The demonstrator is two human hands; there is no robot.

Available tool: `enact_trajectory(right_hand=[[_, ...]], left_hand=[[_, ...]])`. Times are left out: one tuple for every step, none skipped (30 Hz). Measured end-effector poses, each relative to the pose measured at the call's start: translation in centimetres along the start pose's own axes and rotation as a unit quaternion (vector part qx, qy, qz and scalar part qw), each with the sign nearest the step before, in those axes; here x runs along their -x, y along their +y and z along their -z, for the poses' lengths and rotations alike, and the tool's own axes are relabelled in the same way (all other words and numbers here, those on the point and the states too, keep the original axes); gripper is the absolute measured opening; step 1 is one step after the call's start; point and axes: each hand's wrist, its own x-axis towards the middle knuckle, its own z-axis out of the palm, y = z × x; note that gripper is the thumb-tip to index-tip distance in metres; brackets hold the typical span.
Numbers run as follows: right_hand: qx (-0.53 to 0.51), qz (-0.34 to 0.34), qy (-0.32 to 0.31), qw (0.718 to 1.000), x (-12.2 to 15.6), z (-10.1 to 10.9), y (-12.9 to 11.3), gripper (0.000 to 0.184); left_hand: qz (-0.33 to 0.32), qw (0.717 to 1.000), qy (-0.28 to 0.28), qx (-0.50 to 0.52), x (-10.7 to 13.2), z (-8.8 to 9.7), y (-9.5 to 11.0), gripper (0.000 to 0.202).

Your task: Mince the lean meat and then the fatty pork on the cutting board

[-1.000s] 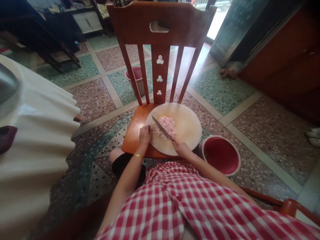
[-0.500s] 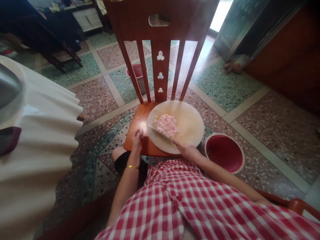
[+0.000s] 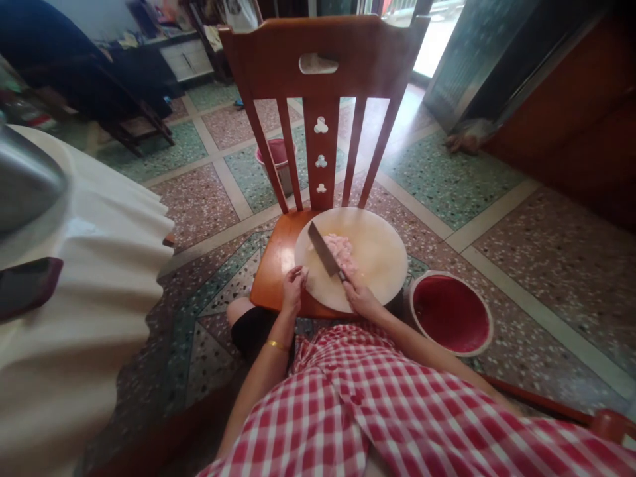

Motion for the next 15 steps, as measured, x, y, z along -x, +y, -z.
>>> enact_trajectory(right_hand=[[-0.017,-0.008,-0.015,1.000,-0.6,-1.1,-0.2,0.054],[-0.039,-0.022,-0.023,0.999,-1.2,-2.0,-0.5,0.054],[-0.061,-0.039,-0.024,0.997,-1.8,-2.8,-0.7,0.054],[-0.079,-0.055,-0.014,0.995,-2.3,-3.3,-1.0,0.054],[-0.093,-0.072,0.001,0.993,-2.8,-3.5,-1.3,0.054],[-0.103,-0.088,0.019,0.991,-3.0,-3.4,-1.5,0.054],[-0.110,-0.101,0.038,0.988,-3.1,-3.1,-1.7,0.054],[-0.117,-0.111,0.053,0.985,-3.0,-2.5,-1.8,0.054],[-0.126,-0.119,0.061,0.983,-2.6,-1.7,-1.8,0.055],[-0.135,-0.125,0.064,0.981,-2.1,-0.9,-1.7,0.055],[-0.141,-0.127,0.061,0.980,-1.5,-0.1,-1.6,0.056],[-0.141,-0.125,0.059,0.980,-0.7,0.7,-1.4,0.057],[-0.128,-0.118,0.057,0.983,0.0,1.5,-1.4,0.057],[-0.100,-0.105,0.056,0.988,0.8,2.3,-1.5,0.058],[-0.058,-0.081,0.058,0.993,1.4,3.1,-1.7,0.059]], left_hand=[[-0.004,1.000,0.004,0.001,0.1,0.4,0.3,0.038],[-0.008,1.000,0.010,0.000,0.2,0.8,0.5,0.038],[-0.012,1.000,0.015,-0.001,0.3,1.1,0.8,0.038],[-0.014,1.000,0.020,-0.002,0.4,1.4,0.9,0.038],[-0.015,1.000,0.022,-0.003,0.5,1.6,1.0,0.038],[-0.015,1.000,0.022,-0.005,0.6,1.7,1.1,0.039],[-0.014,1.000,0.020,-0.007,0.6,1.7,1.0,0.039],[-0.013,1.000,0.016,-0.010,0.7,1.5,0.9,0.039],[-0.013,1.000,0.013,-0.014,0.6,1.3,0.8,0.038],[-0.012,1.000,0.009,-0.018,0.6,1.0,0.7,0.038],[-0.012,1.000,0.006,-0.024,0.5,0.7,0.5,0.037],[-0.012,0.999,0.003,-0.030,0.4,0.3,0.4,0.037],[-0.013,0.999,0.001,-0.035,0.3,-0.1,0.4,0.037],[-0.015,0.999,0.000,-0.041,0.2,-0.4,0.4,0.037],[-0.017,0.999,0.000,-0.045,0.1,-0.6,0.4,0.037]])
